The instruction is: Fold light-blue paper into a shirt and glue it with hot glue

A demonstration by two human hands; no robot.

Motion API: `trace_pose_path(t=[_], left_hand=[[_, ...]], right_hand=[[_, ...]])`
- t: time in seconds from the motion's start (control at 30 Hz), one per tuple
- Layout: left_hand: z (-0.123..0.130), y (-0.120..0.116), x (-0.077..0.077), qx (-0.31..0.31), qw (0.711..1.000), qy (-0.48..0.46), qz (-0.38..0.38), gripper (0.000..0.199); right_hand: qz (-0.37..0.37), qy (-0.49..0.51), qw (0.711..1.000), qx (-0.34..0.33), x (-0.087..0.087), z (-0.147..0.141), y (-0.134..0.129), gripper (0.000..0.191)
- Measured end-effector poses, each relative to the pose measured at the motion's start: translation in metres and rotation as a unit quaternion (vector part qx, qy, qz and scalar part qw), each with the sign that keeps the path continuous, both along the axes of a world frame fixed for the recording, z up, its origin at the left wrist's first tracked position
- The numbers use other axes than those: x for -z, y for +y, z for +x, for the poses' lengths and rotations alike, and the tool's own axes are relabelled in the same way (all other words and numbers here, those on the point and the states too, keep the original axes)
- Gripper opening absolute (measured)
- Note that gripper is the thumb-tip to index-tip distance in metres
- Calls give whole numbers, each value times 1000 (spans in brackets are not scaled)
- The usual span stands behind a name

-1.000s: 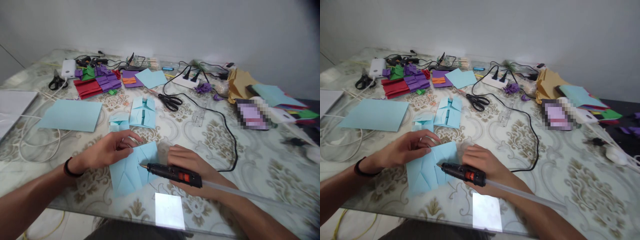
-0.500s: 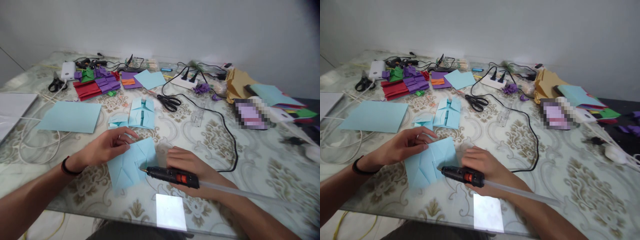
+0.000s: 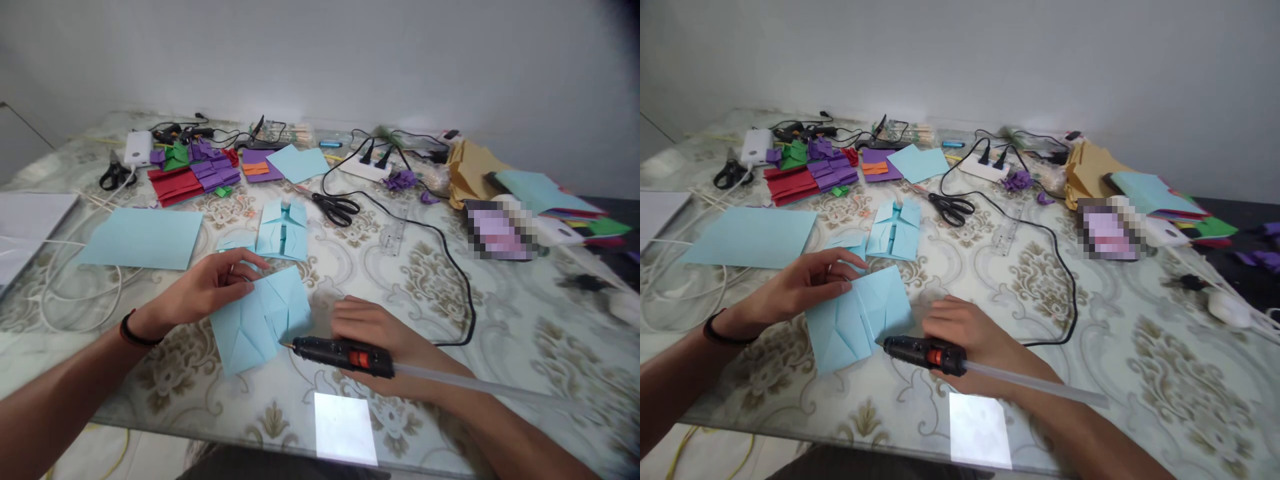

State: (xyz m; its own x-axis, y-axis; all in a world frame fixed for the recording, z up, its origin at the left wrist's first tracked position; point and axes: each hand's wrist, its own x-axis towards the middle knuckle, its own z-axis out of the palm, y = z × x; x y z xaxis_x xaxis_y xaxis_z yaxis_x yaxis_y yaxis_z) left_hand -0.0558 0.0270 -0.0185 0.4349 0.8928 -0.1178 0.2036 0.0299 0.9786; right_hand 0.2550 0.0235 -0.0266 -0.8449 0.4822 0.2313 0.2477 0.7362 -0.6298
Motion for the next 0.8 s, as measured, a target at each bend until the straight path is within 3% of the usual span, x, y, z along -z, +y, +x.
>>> trace_pose_path(t=[0.3, 0.8], left_hand=[[0, 1, -8, -41, 999, -17, -12, 31], [-2, 2, -8, -53, 997, -41, -28, 35]], right_hand=[[-29, 40, 999, 17, -10, -2, -1, 14], [-12, 41, 999, 20, -5, 0, 0, 19]])
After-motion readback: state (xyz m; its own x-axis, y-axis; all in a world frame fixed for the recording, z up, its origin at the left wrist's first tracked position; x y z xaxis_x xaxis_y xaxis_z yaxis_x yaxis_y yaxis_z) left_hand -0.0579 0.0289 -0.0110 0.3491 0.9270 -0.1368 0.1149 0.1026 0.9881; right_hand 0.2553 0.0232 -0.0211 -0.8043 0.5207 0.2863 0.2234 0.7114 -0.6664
